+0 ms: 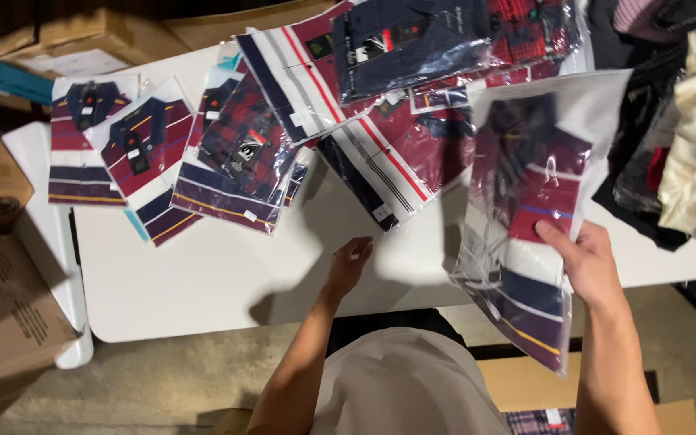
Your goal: The person packs packaged shirts from a table into several cardboard boxes by hand.
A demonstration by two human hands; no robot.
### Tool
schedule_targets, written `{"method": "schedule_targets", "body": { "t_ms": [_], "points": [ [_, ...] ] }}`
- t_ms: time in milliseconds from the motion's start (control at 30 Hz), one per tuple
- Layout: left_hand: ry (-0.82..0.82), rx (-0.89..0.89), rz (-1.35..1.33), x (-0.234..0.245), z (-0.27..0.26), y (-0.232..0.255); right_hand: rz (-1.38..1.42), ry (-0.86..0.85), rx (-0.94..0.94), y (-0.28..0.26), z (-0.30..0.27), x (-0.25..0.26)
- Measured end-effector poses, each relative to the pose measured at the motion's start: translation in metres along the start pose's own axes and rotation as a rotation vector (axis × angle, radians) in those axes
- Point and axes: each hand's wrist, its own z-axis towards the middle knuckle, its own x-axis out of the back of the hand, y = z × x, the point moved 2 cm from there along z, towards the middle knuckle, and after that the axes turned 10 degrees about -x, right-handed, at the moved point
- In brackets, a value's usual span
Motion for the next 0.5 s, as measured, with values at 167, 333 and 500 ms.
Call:
{"method": "schedule_targets", "body": {
  "t_ms": [167,333,500],
  "points": [
    [-0.070,0.128,-0.394,0.031,-0.017,0.073,0.136,-0.396,0.037,0.002,-0.019,-0.031],
    [0.273,-0.133,-0.627,0.100,-0.084,0.081,-0.118,-0.535,0.155,-0.017,-0.003,-0.097],
    [0.546,-0.218,-0.504,0.152,-0.210,0.064,-0.592,-0.544,0.269,-0.058,-0.060,-0.204]
  ]
}}
